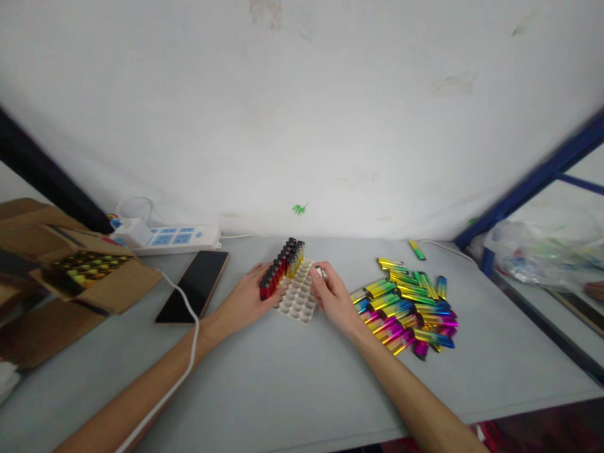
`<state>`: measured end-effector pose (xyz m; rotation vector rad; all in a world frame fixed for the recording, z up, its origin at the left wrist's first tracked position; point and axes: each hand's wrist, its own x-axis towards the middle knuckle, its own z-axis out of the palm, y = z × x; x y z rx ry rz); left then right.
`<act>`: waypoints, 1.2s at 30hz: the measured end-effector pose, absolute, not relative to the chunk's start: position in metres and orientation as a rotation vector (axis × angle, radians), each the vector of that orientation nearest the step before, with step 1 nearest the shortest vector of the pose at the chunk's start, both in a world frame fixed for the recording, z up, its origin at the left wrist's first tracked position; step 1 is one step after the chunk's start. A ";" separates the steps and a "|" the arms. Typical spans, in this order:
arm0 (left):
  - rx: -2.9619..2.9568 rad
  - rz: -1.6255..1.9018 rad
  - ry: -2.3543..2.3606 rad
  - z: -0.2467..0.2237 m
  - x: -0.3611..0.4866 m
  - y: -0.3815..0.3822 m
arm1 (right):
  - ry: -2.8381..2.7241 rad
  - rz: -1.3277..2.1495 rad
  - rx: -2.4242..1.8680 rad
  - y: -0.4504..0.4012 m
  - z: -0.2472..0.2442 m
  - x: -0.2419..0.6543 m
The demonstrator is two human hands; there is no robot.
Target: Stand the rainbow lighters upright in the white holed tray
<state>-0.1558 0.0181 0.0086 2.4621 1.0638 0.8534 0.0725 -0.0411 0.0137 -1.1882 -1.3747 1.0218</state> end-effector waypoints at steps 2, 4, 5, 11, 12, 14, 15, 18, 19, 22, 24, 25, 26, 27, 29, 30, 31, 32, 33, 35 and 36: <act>2.470 0.853 1.073 0.009 -0.156 0.018 | -1.368 0.955 -1.241 -0.039 0.013 0.075; 2.477 0.850 1.083 0.009 -0.156 0.018 | -1.355 0.896 -1.307 -0.038 0.014 0.078; 2.478 0.849 1.089 0.009 -0.156 0.018 | -1.348 0.864 -1.340 -0.038 0.014 0.080; 2.471 0.846 1.132 0.007 -0.157 0.019 | -1.281 0.772 -1.387 -0.038 0.016 0.080; 2.471 0.849 1.132 0.006 -0.157 0.019 | -1.294 0.783 -1.372 -0.038 0.016 0.080; 2.472 0.851 1.128 0.006 -0.158 0.020 | -1.327 0.799 -1.350 -0.038 0.017 0.080; 2.472 0.849 1.126 0.006 -0.158 0.020 | -1.339 0.801 -1.351 -0.038 0.018 0.080; 2.474 0.837 1.119 0.007 -0.158 0.019 | -1.377 0.796 -1.373 -0.039 0.021 0.080; 2.473 0.836 1.119 0.008 -0.157 0.019 | -1.391 0.795 -1.379 -0.039 0.022 0.080; 2.466 0.834 1.131 0.009 -0.156 0.018 | -1.432 0.793 -1.381 -0.042 0.022 0.078; 2.459 0.834 1.140 0.009 -0.156 0.017 | -1.466 0.789 -1.369 -0.043 0.020 0.077; 2.455 0.830 1.138 0.009 -0.155 0.017 | -1.487 0.783 -1.359 -0.043 0.019 0.077; 2.452 0.827 1.134 0.009 -0.155 0.017 | -1.506 0.767 -1.347 -0.043 0.018 0.078; 2.449 0.822 1.130 0.009 -0.155 0.017 | -1.527 0.744 -1.332 -0.043 0.017 0.079; 2.447 0.806 1.123 0.010 -0.155 0.017 | -1.561 0.666 -1.299 -0.042 0.017 0.081; 2.445 0.800 1.121 0.010 -0.155 0.017 | -1.575 0.607 -1.290 -0.041 0.018 0.083; 2.442 0.798 1.116 0.009 -0.155 0.017 | -1.589 0.544 -1.292 -0.041 0.021 0.084; 2.437 0.800 1.109 0.009 -0.155 0.017 | -1.604 0.493 -1.305 -0.041 0.024 0.086; 2.430 0.804 1.100 0.008 -0.155 0.018 | -1.618 0.461 -1.327 -0.040 0.027 0.087; 2.415 0.824 1.089 0.007 -0.154 0.018 | -1.629 0.459 -1.381 -0.039 0.034 0.088; 2.409 0.833 1.084 0.006 -0.154 0.018 | -1.628 0.484 -1.397 -0.037 0.036 0.087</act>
